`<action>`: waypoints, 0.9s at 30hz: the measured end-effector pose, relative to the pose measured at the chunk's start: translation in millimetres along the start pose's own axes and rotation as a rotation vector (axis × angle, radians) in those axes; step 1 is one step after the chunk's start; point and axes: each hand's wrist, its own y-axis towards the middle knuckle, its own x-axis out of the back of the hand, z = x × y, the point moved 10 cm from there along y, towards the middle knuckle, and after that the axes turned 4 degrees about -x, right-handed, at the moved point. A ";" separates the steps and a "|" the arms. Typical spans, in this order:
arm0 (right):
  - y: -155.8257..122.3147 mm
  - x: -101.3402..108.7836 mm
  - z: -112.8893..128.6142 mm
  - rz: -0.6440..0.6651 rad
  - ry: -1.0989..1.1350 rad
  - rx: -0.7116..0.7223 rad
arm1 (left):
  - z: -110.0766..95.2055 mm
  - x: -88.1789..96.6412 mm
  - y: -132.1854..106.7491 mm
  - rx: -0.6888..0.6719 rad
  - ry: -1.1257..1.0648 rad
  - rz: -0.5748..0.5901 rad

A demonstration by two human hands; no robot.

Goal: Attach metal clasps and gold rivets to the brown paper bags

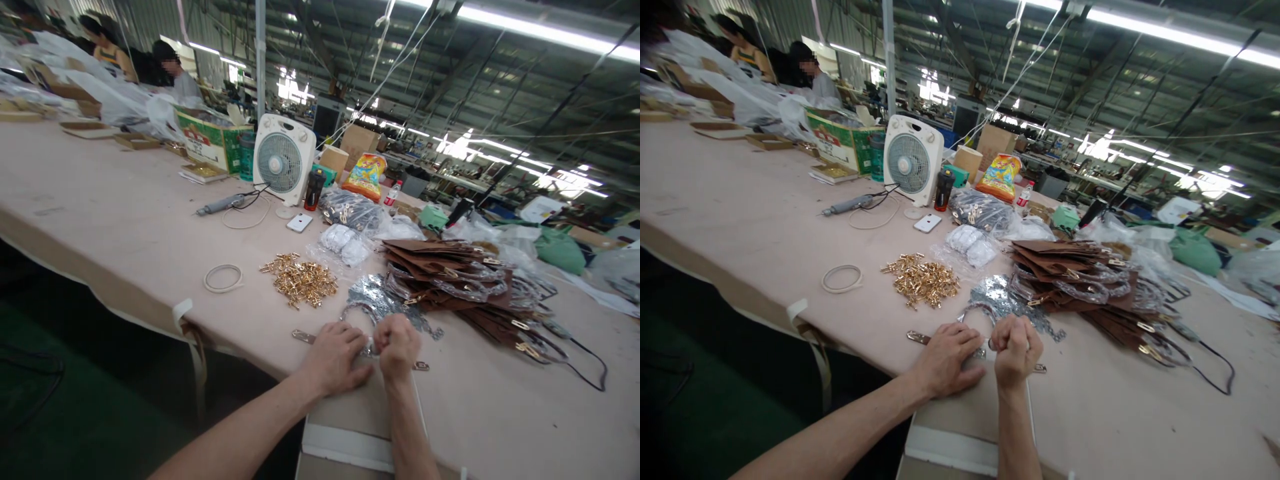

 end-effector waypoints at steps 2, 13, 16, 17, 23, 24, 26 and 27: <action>-3.7 1.5 -20.1 0.012 -0.080 -0.087 | -1.7 0.6 0.7 -0.008 -0.010 -0.002; -25.1 20.2 -4.8 -0.083 0.173 0.029 | -0.6 -0.2 -0.6 -0.010 -0.021 -0.008; -33.4 7.5 -8.9 -0.022 0.123 0.006 | 0.1 0.6 -0.5 -0.007 -0.025 -0.011; -35.7 4.2 -12.2 -0.010 0.110 -0.006 | 0.0 0.9 -0.5 -0.008 -0.025 -0.009; -41.5 -3.8 -19.2 -0.013 0.060 0.002 | -0.6 1.0 -1.4 -0.004 -0.013 0.010; -41.8 -5.1 -18.2 -0.013 0.038 0.016 | -0.2 0.3 -1.6 -0.001 -0.009 0.012; -42.2 -7.3 -16.8 -0.015 -0.011 0.046 | 0.9 -1.9 -2.1 0.004 -0.003 0.020; -42.1 -8.3 -17.5 -0.015 -0.042 0.057 | 1.7 -3.2 -2.3 0.005 -0.001 0.024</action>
